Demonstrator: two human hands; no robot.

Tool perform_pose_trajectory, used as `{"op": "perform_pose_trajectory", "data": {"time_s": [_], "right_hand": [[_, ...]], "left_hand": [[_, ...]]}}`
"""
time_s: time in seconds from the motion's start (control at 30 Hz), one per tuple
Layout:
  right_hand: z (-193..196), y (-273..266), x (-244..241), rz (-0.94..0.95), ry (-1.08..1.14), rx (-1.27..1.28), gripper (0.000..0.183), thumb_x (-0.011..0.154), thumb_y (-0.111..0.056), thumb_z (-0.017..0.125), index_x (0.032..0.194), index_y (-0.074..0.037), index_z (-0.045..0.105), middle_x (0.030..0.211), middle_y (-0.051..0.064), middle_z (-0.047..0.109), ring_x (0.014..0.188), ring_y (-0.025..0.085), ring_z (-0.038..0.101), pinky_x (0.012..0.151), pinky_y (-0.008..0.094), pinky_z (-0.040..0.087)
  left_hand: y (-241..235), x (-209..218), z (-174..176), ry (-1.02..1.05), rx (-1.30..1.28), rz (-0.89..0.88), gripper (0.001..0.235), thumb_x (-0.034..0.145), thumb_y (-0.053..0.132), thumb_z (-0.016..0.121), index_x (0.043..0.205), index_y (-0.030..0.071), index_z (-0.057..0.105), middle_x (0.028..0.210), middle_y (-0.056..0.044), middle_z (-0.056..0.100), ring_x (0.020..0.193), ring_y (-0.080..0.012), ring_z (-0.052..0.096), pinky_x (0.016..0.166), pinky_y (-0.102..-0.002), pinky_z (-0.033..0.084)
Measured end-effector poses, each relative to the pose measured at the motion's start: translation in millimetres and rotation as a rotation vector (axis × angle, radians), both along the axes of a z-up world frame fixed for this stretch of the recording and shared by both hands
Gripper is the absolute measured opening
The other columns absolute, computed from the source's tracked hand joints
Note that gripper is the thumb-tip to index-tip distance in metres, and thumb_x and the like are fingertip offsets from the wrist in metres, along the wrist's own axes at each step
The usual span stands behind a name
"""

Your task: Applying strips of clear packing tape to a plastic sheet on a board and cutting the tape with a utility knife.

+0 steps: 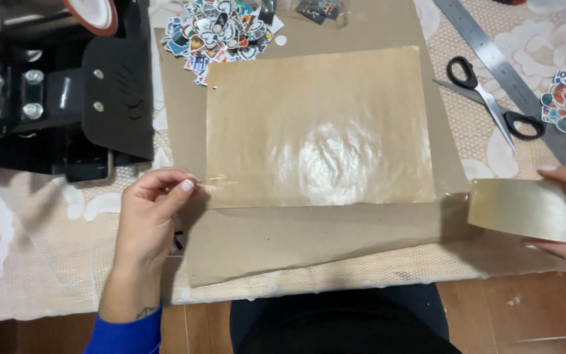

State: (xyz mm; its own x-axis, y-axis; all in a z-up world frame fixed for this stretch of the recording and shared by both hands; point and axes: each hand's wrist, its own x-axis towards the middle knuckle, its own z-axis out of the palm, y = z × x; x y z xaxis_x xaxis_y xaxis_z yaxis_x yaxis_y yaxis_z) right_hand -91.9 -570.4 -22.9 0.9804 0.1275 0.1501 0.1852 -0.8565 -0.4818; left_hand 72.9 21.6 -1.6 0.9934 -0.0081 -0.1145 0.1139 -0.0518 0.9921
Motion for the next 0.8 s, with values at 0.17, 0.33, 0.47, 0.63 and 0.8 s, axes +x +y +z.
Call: {"op": "perform_pose_trajectory", "data": {"time_s": [0.17, 0.33, 0.47, 0.63, 0.8], "right_hand": [[43, 21, 14, 0.079, -0.017, -0.207, 0.1, 0.045, -0.042, 0.091, 0.135, -0.011, 0.062, 0.126, 0.008, 0.069, 0.109, 0.026, 0.067, 0.097, 0.038, 0.047], [60, 35, 17, 0.115, 0.021, -0.146, 0.09, 0.047, -0.038, 0.092, 0.129, -0.011, 0.063, 0.119, 0.009, 0.072, 0.1, 0.026, 0.071, 0.084, 0.038, 0.054], [68, 45, 20, 0.158, 0.002, -0.151, 0.085, 0.052, -0.037, 0.09, 0.128, -0.011, 0.064, 0.121, 0.006, 0.072, 0.099, 0.023, 0.072, 0.081, 0.038, 0.053], [72, 50, 19, 0.176, -0.008, -0.161, 0.078, 0.06, -0.035, 0.085, 0.131, -0.012, 0.062, 0.123, 0.004, 0.072, 0.103, 0.022, 0.071, 0.084, 0.038, 0.052], [72, 53, 17, 0.186, 0.005, -0.235, 0.077, 0.063, -0.035, 0.082, 0.133, -0.013, 0.06, 0.122, 0.007, 0.07, 0.098, 0.026, 0.069, 0.079, 0.038, 0.053]], "left_hand": [[-9, -2, 0, 0.059, -0.067, 0.026, 0.004, 0.094, 0.005, 0.067, 0.098, 0.004, 0.065, 0.097, -0.012, 0.071, 0.088, -0.0186, 0.071, 0.089, -0.029, 0.061], [-20, -12, 14, -0.145, 0.304, 0.136, 0.006, 0.1, 0.005, 0.069, 0.103, 0.004, 0.064, 0.09, -0.008, 0.068, 0.086, -0.0123, 0.067, 0.08, -0.023, 0.057], [-21, -17, 17, -0.299, 0.34, 0.173, 0.006, 0.105, 0.0, 0.066, 0.106, 0.002, 0.061, 0.097, -0.01, 0.066, 0.089, -0.0142, 0.066, 0.086, -0.024, 0.057], [-24, -24, 22, -0.389, 0.324, 0.184, 0.007, 0.11, -0.002, 0.061, 0.11, 0.001, 0.054, 0.104, -0.012, 0.061, 0.095, -0.0177, 0.065, 0.091, -0.027, 0.057], [-22, -25, 16, -0.422, 0.328, 0.166, 0.005, 0.111, -0.001, 0.058, 0.11, -0.001, 0.052, 0.108, -0.014, 0.057, 0.101, -0.0188, 0.058, 0.091, -0.028, 0.055]]}}
